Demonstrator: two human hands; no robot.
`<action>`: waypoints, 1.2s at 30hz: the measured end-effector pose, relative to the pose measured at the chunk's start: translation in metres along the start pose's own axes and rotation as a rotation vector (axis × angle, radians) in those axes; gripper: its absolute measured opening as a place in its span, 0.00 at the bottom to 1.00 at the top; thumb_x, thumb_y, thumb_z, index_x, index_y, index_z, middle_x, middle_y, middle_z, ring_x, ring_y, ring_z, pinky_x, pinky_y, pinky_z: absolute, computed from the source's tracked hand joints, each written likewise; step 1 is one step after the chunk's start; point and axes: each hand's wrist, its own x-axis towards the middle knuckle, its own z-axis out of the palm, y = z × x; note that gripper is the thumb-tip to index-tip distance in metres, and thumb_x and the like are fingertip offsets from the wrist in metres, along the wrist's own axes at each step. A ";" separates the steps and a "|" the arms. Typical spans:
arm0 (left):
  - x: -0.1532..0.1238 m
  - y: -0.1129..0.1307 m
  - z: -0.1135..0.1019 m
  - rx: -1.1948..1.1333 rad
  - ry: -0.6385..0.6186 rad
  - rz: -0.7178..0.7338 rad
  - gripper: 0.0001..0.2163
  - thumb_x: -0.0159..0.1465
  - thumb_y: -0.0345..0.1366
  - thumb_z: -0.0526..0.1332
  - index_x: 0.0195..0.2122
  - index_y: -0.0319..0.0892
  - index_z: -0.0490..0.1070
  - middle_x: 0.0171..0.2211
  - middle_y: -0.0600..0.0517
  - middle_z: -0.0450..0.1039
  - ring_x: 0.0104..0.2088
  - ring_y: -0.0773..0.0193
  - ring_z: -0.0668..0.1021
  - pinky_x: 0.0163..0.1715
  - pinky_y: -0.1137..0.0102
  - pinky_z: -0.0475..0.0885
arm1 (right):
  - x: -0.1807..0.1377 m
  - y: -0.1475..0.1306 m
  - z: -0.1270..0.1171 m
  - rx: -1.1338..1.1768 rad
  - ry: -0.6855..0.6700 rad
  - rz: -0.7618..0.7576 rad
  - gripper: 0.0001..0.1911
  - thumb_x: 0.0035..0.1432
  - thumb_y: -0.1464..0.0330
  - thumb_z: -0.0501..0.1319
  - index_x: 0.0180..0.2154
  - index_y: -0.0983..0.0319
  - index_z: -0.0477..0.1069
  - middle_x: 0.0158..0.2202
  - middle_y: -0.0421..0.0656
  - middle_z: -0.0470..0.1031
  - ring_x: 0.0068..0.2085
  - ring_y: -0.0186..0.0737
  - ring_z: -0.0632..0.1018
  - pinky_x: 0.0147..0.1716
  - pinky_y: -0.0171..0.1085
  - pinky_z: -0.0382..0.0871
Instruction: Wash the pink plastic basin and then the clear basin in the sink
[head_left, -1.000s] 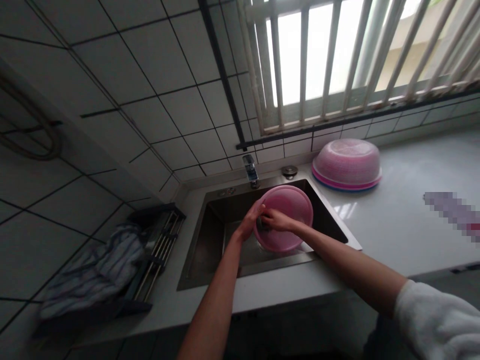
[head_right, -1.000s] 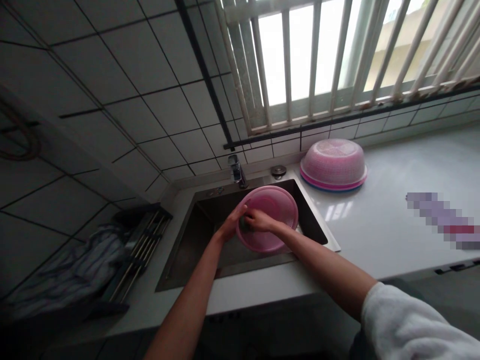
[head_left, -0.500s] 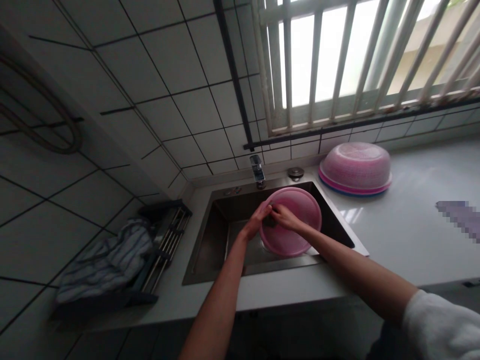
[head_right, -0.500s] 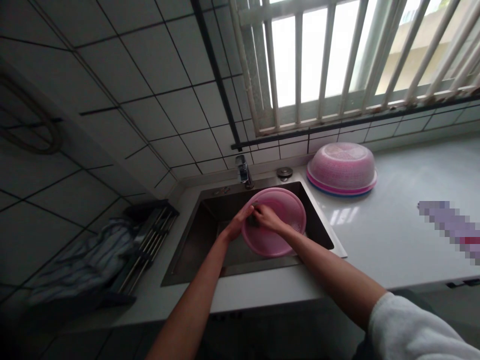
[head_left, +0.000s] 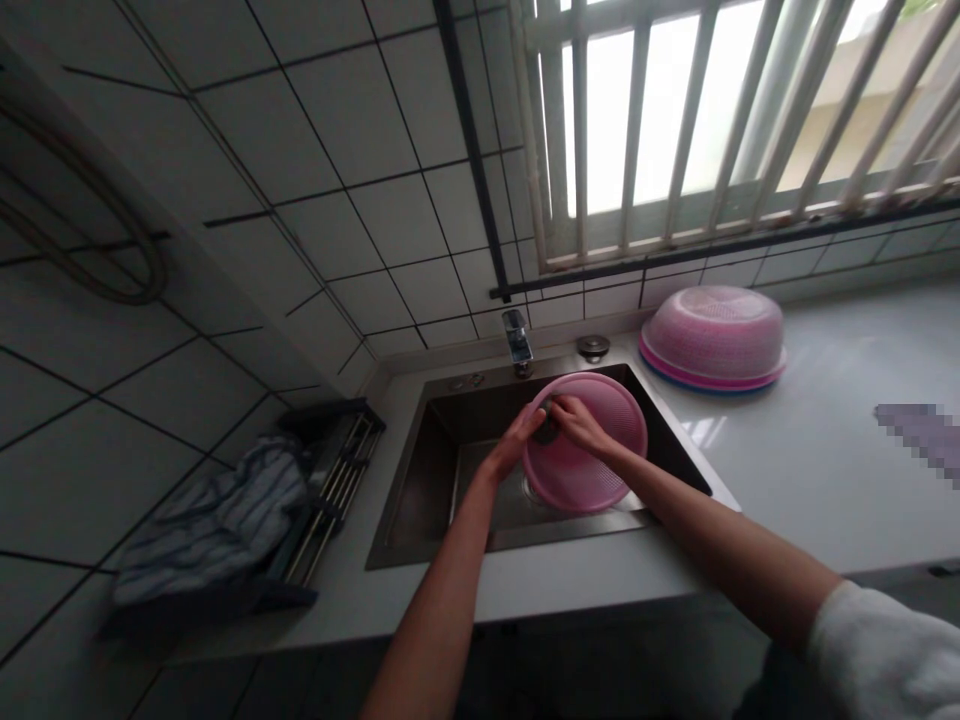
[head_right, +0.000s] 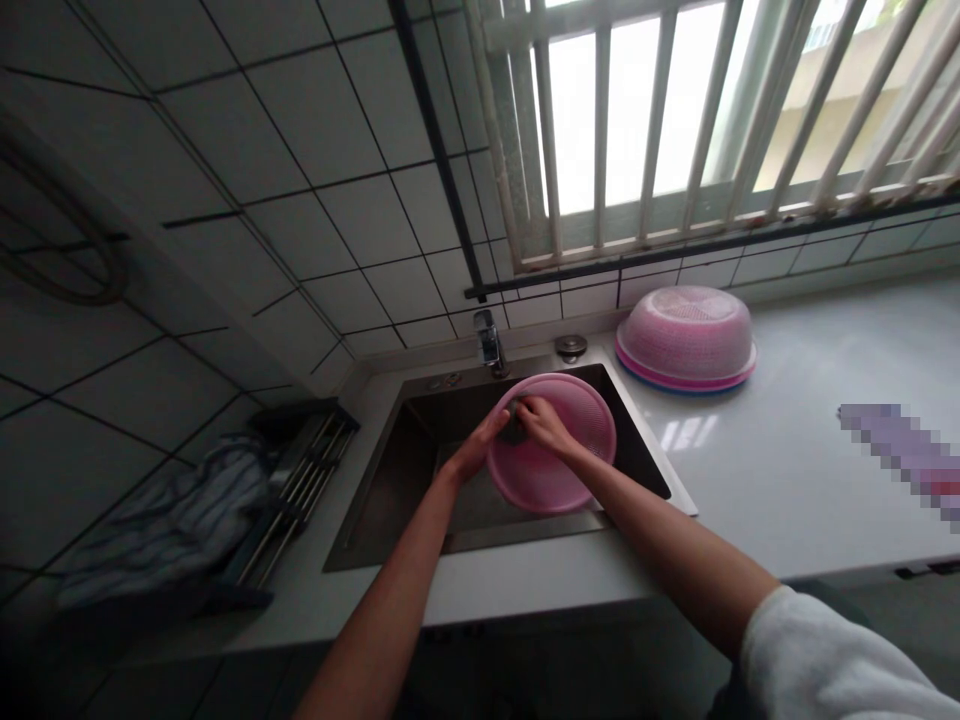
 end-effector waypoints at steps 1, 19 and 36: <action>0.000 0.000 0.001 -0.017 -0.003 -0.007 0.37 0.66 0.62 0.68 0.69 0.43 0.72 0.72 0.42 0.69 0.73 0.40 0.66 0.74 0.51 0.56 | 0.002 -0.001 -0.003 0.010 0.057 -0.002 0.19 0.63 0.52 0.58 0.33 0.61 0.70 0.29 0.42 0.73 0.29 0.38 0.70 0.27 0.35 0.63; 0.003 -0.016 -0.008 -0.114 0.053 -0.034 0.35 0.62 0.64 0.70 0.62 0.44 0.79 0.64 0.43 0.78 0.72 0.40 0.69 0.75 0.50 0.56 | -0.004 -0.001 0.011 0.075 -0.209 0.040 0.19 0.62 0.51 0.63 0.31 0.61 0.71 0.27 0.41 0.71 0.28 0.37 0.69 0.27 0.35 0.64; -0.007 -0.004 -0.014 -0.182 -0.004 -0.162 0.34 0.64 0.58 0.72 0.64 0.45 0.69 0.52 0.44 0.81 0.52 0.50 0.83 0.58 0.54 0.76 | -0.007 -0.003 0.009 0.109 -0.262 0.074 0.18 0.61 0.53 0.64 0.34 0.62 0.73 0.31 0.42 0.74 0.30 0.37 0.72 0.29 0.35 0.66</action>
